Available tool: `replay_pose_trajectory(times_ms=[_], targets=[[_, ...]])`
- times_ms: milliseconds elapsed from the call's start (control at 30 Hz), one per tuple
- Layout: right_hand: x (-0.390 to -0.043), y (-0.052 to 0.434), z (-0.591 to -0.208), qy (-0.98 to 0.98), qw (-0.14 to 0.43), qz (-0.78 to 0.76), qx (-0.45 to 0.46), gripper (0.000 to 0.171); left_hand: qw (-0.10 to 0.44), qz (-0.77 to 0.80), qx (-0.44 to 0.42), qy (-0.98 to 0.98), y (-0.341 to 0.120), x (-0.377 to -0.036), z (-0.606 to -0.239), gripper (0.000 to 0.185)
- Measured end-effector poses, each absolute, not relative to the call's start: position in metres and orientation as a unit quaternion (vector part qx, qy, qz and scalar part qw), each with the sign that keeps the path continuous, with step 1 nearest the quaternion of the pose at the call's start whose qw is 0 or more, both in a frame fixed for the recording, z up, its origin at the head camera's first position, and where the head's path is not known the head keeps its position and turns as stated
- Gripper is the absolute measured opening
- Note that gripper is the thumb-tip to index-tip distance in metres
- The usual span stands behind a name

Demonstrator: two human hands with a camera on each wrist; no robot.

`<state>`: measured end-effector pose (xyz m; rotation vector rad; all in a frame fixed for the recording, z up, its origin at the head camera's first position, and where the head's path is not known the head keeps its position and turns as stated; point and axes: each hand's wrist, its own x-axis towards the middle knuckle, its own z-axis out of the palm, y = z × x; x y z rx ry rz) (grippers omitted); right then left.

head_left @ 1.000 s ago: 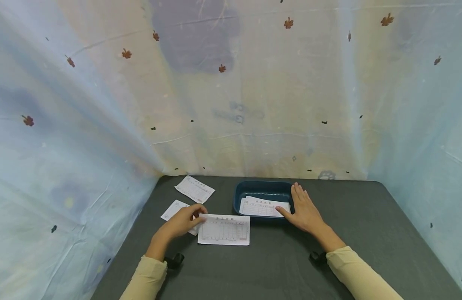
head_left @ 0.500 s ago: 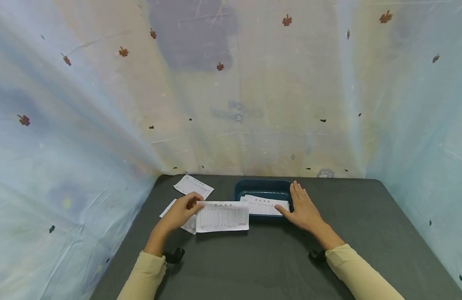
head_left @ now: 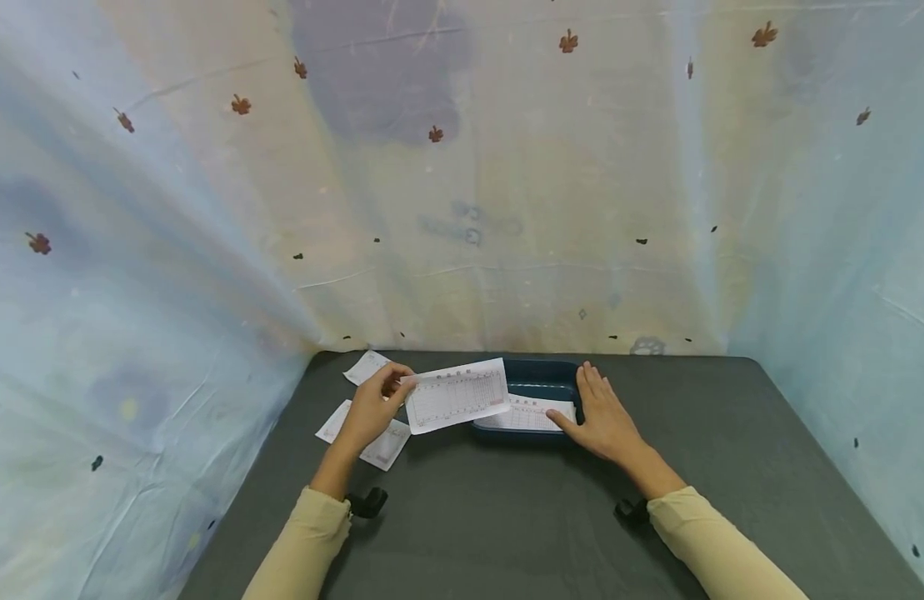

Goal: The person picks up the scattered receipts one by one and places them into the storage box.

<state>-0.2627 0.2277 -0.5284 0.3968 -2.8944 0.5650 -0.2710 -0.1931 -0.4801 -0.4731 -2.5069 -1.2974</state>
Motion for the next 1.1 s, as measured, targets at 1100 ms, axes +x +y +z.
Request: replay_pose_trajectory(times_ms=[1100], targets=[[-0.260, 0.229, -0.527, -0.968, 0.085, 0.190, 0.138, 0.111, 0.113, -0.448, -0.197, -0.865, -0.121, -0.307, -0.497, 0.014]])
